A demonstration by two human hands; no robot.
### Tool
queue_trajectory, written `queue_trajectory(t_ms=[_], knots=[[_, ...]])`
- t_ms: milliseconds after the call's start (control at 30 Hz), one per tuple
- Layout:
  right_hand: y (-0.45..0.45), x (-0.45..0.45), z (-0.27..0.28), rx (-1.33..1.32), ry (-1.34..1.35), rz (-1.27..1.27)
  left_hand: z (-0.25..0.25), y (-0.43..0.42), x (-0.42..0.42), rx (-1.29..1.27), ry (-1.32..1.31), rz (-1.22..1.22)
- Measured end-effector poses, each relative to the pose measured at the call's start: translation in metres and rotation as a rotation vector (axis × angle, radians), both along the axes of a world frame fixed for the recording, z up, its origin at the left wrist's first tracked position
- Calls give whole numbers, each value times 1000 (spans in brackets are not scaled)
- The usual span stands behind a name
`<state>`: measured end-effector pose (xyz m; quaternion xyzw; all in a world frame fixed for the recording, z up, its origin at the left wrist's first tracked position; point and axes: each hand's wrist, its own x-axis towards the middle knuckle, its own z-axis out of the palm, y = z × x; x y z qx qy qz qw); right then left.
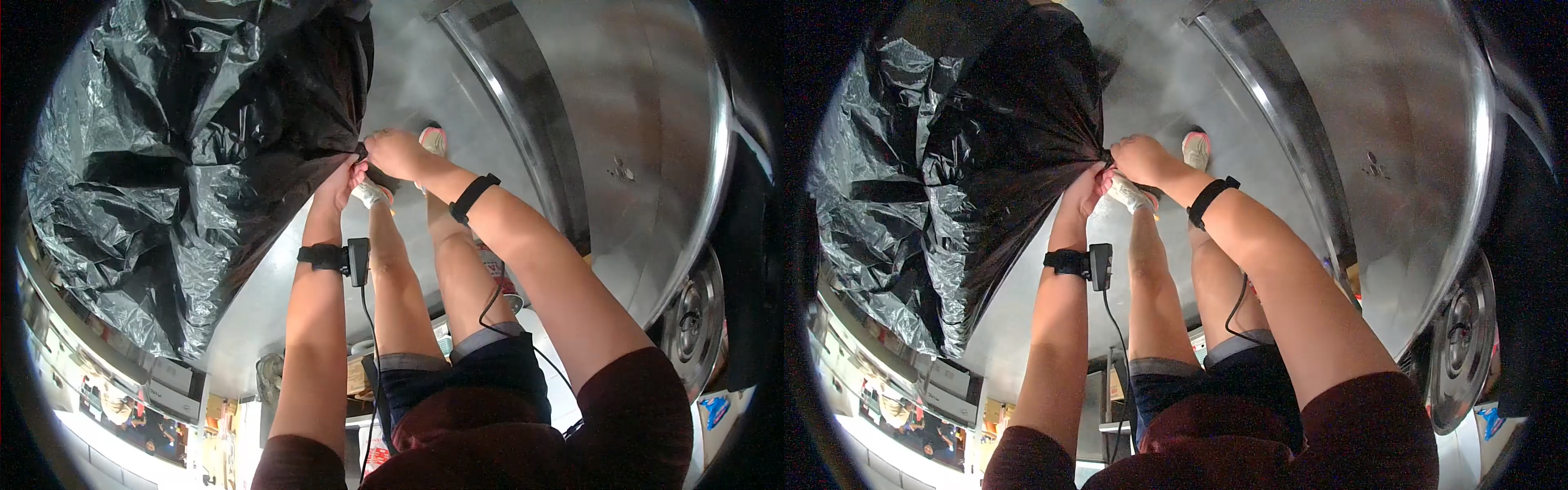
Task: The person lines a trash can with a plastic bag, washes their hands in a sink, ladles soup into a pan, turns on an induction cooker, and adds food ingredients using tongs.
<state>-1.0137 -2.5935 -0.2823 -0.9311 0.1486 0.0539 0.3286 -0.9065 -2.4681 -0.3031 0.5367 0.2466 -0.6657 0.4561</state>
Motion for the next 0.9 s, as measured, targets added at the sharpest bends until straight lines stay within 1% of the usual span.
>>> queue_trajectory(t_ms=[67,167,267,367,433,467,567,600,633,667,700,733,767,800,833,867,900], knots=[[6,0,-1,-51,89,-23,10,2,-4,-86,17,115],[14,-6,-33,-100,232,-48,25,-3,-3,-174,228,349],[20,-4,-38,-156,361,-26,15,0,-2,-168,198,380],[26,2,-49,-200,406,-26,13,-3,1,-172,57,321],[27,7,-57,-133,476,-63,20,-2,2,-196,87,293],[28,9,-57,-102,514,-82,27,0,2,-211,105,279],[21,-29,-61,55,383,-50,73,40,1,-182,-4,141],[10,-41,-47,17,371,-124,76,76,-1,-152,-61,149],[4,-54,-27,-21,356,-198,89,111,-1,-63,-89,182],[-2,-61,-3,49,475,-236,90,157,0,92,-116,251],[-4,-63,21,116,586,-277,99,203,5,219,-129,392],[8,-65,32,173,506,-302,133,238,11,296,-187,567],[17,-65,42,223,418,-321,154,273,20,397,-288,731],[16,-43,101,706,305,-474,146,334,33,428,-388,905],[8,-5,197,1073,385,-592,177,338,47,473,-494,935],[24,11,201,1248,382,-682,222,332,68,525,-599,970],[40,33,221,1299,368,-778,258,321,89,460,-632,930]])
